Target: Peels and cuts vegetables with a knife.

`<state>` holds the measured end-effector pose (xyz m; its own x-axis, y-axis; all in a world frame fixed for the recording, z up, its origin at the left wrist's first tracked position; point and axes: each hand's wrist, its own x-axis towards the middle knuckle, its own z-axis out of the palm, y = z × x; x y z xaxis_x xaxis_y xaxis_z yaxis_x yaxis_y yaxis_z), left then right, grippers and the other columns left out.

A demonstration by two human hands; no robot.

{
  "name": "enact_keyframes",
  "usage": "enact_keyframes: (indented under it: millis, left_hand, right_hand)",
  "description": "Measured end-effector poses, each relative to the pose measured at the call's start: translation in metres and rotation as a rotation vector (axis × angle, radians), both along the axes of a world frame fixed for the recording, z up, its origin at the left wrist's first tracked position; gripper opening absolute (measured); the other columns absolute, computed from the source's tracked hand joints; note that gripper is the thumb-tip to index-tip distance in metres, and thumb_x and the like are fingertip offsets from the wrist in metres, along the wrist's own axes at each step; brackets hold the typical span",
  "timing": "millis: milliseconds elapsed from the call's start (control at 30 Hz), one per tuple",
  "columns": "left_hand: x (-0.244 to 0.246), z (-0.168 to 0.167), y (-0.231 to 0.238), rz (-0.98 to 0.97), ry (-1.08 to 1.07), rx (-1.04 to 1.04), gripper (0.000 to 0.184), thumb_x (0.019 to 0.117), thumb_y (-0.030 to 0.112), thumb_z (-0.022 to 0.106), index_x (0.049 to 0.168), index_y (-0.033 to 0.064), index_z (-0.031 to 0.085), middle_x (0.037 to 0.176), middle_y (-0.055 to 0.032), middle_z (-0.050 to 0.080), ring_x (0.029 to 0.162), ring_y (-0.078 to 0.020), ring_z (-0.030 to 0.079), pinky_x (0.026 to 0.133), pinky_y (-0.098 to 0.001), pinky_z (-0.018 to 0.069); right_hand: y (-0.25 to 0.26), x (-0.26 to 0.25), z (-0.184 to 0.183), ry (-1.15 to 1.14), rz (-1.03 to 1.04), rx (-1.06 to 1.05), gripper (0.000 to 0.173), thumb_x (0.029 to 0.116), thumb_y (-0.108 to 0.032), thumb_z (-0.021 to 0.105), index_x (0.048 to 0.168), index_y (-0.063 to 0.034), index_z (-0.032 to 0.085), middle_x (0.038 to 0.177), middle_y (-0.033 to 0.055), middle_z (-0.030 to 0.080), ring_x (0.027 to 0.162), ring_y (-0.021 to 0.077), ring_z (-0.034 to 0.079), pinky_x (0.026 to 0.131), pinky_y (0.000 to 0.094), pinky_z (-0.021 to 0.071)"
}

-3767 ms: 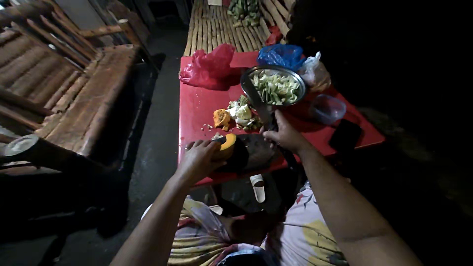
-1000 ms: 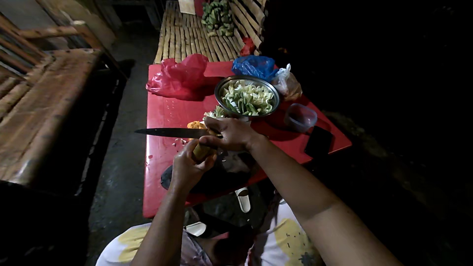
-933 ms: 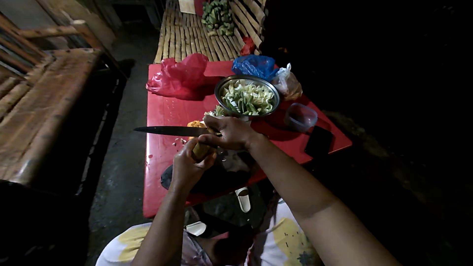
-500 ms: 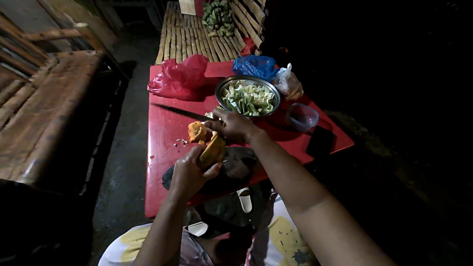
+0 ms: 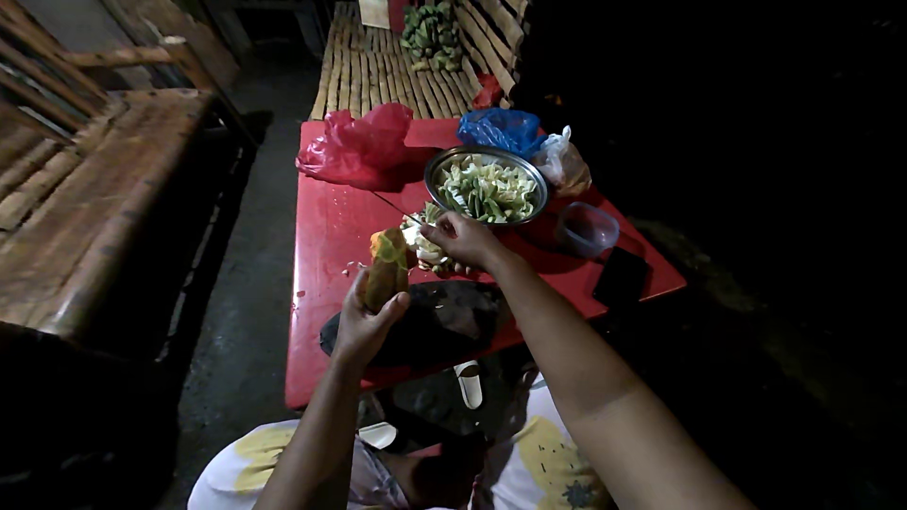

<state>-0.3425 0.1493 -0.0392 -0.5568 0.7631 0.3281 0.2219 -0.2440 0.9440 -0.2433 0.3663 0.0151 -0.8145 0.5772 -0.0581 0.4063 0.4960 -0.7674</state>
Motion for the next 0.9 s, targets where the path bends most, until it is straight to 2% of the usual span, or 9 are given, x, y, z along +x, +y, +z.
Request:
enact_keyframes:
  millis: [133, 300, 367, 400, 433, 500, 600, 733, 900]
  left_hand:
    - [0.004, 0.001, -0.001, -0.005, 0.057, -0.064, 0.049, 0.0809, 0.03, 0.077, 0.122, 0.0123, 0.058, 0.096, 0.0062, 0.068, 0.082, -0.0018, 0.067, 0.072, -0.0217, 0.059]
    - [0.002, 0.0, -0.001, -0.011, 0.092, -0.069, 0.052, 0.083, 0.038, 0.076, 0.124, 0.0113, 0.06, 0.096, 0.0069, 0.068, 0.081, -0.0002, 0.066, 0.072, -0.0211, 0.0584]
    - [0.002, -0.001, -0.001, -0.012, 0.071, -0.027, 0.053, 0.0836, 0.047, 0.077, 0.121, 0.0123, 0.063, 0.092, 0.009, 0.069, 0.077, 0.0004, 0.066, 0.069, -0.0204, 0.0581]
    - [0.002, -0.001, -0.002, -0.004, 0.066, -0.017, 0.049, 0.0839, 0.048, 0.076, 0.117, 0.0131, 0.065, 0.088, 0.0103, 0.069, 0.074, 0.001, 0.066, 0.068, -0.0196, 0.058]
    - [0.003, 0.0, -0.004, 0.001, 0.061, -0.013, 0.047, 0.0843, 0.048, 0.075, 0.115, 0.0131, 0.066, 0.086, 0.0107, 0.068, 0.072, 0.001, 0.065, 0.066, -0.0193, 0.0575]
    - [0.003, -0.002, -0.006, 0.002, 0.036, 0.017, 0.049, 0.0844, 0.055, 0.075, 0.111, 0.0147, 0.068, 0.081, 0.0109, 0.068, 0.067, 0.0002, 0.064, 0.063, -0.0195, 0.0568]
    - [0.008, -0.001, -0.011, 0.038, -0.035, 0.04, 0.034, 0.0829, 0.048, 0.075, 0.1, 0.0215, 0.064, 0.076, 0.0163, 0.066, 0.066, 0.0032, 0.063, 0.062, -0.0176, 0.0556]
    - [0.006, -0.003, -0.013, -0.024, -0.077, 0.063, 0.03, 0.0801, 0.051, 0.079, 0.093, 0.0254, 0.068, 0.072, 0.015, 0.066, 0.06, 0.0028, 0.06, 0.056, -0.0161, 0.052]
    - [0.007, 0.001, -0.014, -0.062, -0.08, 0.04, 0.027, 0.0803, 0.046, 0.081, 0.091, 0.0247, 0.067, 0.07, 0.0143, 0.067, 0.06, 0.001, 0.062, 0.059, -0.0172, 0.0547]
  right_hand:
    - [0.0, 0.006, -0.002, 0.051, -0.018, -0.011, 0.076, 0.0982, -0.061, 0.059, 0.153, -0.014, 0.035, 0.105, 0.0151, 0.067, 0.065, 0.0268, 0.067, 0.057, 0.047, 0.059]
    - [-0.011, 0.027, 0.002, 0.32, 0.162, -0.104, 0.041, 0.1108, -0.036, 0.043, 0.137, -0.0083, 0.059, 0.085, 0.0099, 0.066, 0.055, 0.0163, 0.057, 0.049, 0.033, 0.0504]
    - [-0.026, 0.039, 0.008, 0.435, 0.311, -0.104, 0.037, 0.112, -0.025, 0.037, 0.138, -0.0056, 0.057, 0.088, 0.0082, 0.063, 0.061, 0.0114, 0.057, 0.051, 0.0255, 0.0492]
    - [-0.033, 0.043, 0.009, 0.47, 0.384, -0.067, 0.037, 0.1115, -0.02, 0.039, 0.14, -0.0041, 0.055, 0.096, 0.0103, 0.063, 0.069, 0.0129, 0.058, 0.058, 0.0279, 0.0513]
    - [-0.04, 0.046, 0.01, 0.477, 0.42, -0.006, 0.038, 0.1106, -0.022, 0.042, 0.143, -0.0052, 0.054, 0.103, 0.0112, 0.064, 0.075, 0.0141, 0.059, 0.064, 0.0312, 0.0535]
    - [-0.057, 0.052, 0.013, 0.424, 0.416, 0.165, 0.045, 0.1074, -0.034, 0.05, 0.147, -0.0128, 0.052, 0.098, 0.0087, 0.067, 0.075, 0.0175, 0.063, 0.065, 0.0402, 0.0569]
    - [-0.074, 0.057, 0.014, 0.269, 0.337, 0.424, 0.078, 0.0939, -0.065, 0.06, 0.157, -0.0233, 0.042, 0.097, 0.0106, 0.073, 0.077, 0.0283, 0.07, 0.064, 0.0558, 0.0573]
    - [-0.079, 0.058, 0.013, 0.182, 0.312, 0.487, 0.085, 0.091, -0.068, 0.062, 0.161, -0.0266, 0.036, 0.101, 0.0118, 0.073, 0.079, 0.0304, 0.07, 0.065, 0.0576, 0.0561]
    - [-0.076, 0.061, 0.015, 0.207, 0.306, 0.486, 0.083, 0.092, -0.068, 0.06, 0.16, -0.0242, 0.039, 0.1, 0.0119, 0.074, 0.082, 0.0307, 0.071, 0.068, 0.0574, 0.0566]
